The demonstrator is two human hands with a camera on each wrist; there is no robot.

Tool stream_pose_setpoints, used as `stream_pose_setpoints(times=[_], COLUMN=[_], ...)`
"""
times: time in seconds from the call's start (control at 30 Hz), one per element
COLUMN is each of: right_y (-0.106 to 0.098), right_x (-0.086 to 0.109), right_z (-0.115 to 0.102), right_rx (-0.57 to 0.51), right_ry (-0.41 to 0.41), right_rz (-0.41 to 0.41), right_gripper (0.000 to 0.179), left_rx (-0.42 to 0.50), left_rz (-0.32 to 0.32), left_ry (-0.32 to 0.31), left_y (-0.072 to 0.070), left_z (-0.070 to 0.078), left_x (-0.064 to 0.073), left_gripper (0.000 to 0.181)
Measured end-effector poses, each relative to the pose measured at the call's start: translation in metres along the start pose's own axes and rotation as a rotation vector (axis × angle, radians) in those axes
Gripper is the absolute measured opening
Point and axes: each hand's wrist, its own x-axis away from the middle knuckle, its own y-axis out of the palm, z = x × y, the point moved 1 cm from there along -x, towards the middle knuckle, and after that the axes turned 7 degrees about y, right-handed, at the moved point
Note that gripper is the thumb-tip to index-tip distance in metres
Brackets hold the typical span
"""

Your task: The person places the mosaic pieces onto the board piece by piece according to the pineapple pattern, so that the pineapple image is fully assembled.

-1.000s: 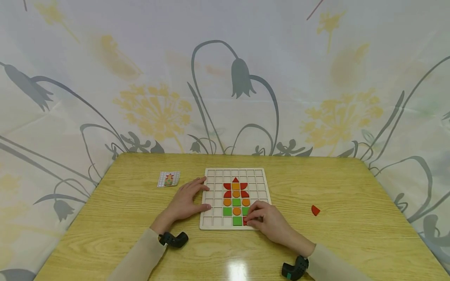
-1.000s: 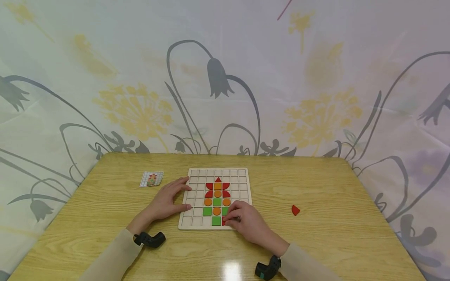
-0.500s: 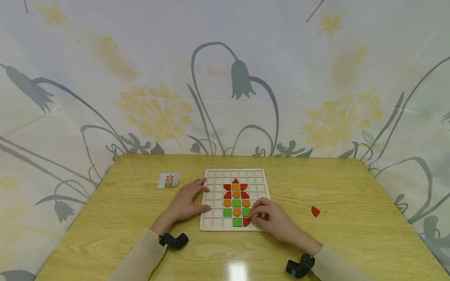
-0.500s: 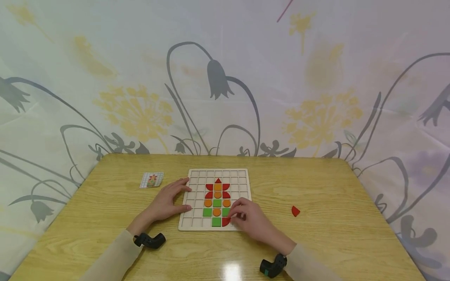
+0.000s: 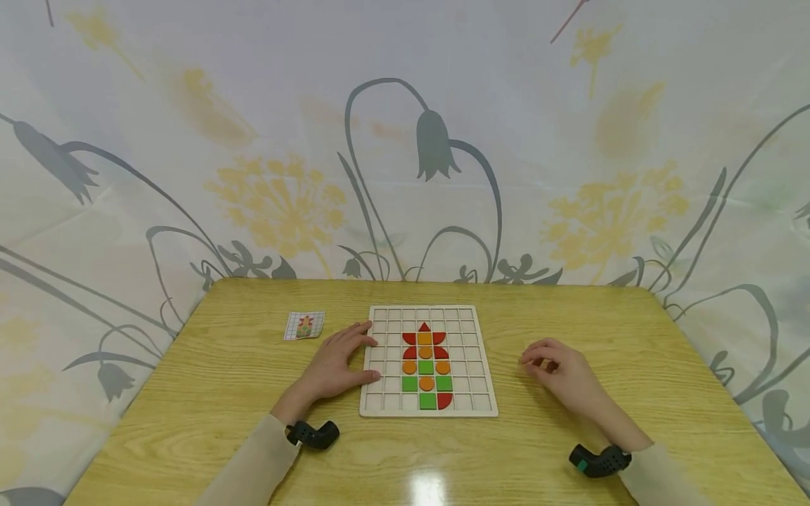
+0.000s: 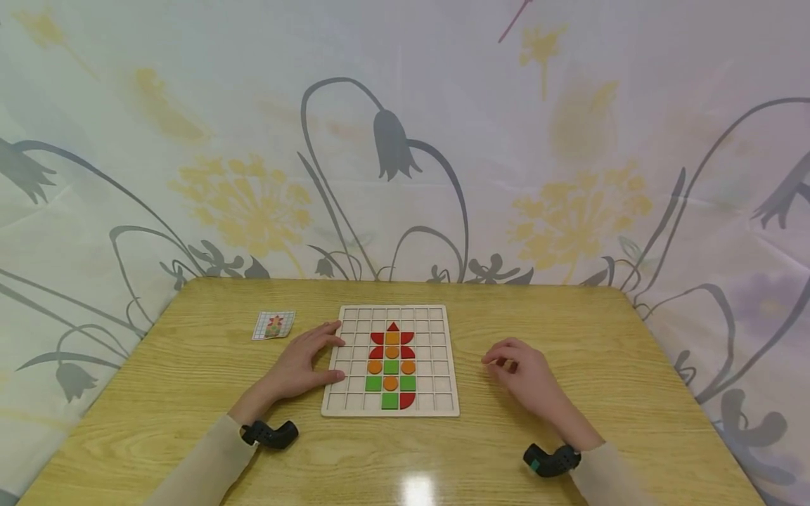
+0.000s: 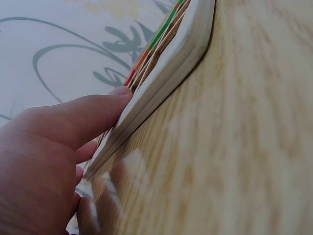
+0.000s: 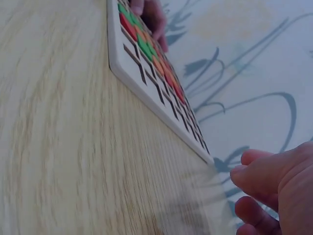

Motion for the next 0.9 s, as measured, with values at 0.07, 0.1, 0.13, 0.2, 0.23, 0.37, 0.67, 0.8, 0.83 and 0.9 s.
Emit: stream_pose_setpoints(times=[0.07, 0.1, 0.13, 0.2, 0.23, 0.37, 0.67, 0.8, 0.83, 0.9], right_y=[-0.010, -0.015, -0.020, -0.028, -0.032, -0.042, -0.048, -0.046, -0.046, -0.046], right_x=[0.004, 0.006, 0.008, 0.011, 0.013, 0.019, 0.020, 0.019, 0.018, 0.018], right_z=[0.009, 0.013, 0.017, 0.025, 0.028, 0.040, 0.045, 0.047, 0.048, 0.048], right_rx=[0.019, 0.029, 0.041, 0.060, 0.066, 0.090, 0.023, 0.052, 0.060, 0.070], right_ry=[0.034, 0.057, 0.081, 0.132, 0.158, 0.236, 0.300, 0.276, 0.272, 0.281], right_rz=[0.006, 0.003, -0.003, -0.023, -0.038, -0.098, -0.248, -0.257, -0.258, -0.253], right_gripper=[0.018, 0.017, 0.015, 0.012, 0.011, 0.013, 0.028, 0.025, 0.024, 0.026], left_rx=[0.002, 0.003, 0.002, 0.004, 0.004, 0.008, 0.009, 0.013, 0.013, 0.013], left_rz=[0.001, 0.001, 0.002, 0.004, 0.004, 0.005, 0.005, 0.004, 0.004, 0.004], left_ry=[0.002, 0.002, 0.003, 0.005, 0.006, 0.012, 0.017, 0.008, 0.005, 0.003], left_y=[0.000, 0.000, 0.000, 0.000, 0.001, 0.001, 0.003, 0.002, 0.002, 0.002], left_z=[0.000, 0.000, 0.000, -0.001, -0.001, -0.001, -0.003, -0.002, -0.001, -0.001], left_x=[0.000, 0.000, 0.000, 0.000, 0.000, 0.000, 0.000, -0.001, -0.001, -0.001], left_gripper=[0.055, 0.055, 0.055, 0.055, 0.055, 0.055, 0.055, 0.055, 0.055, 0.055])
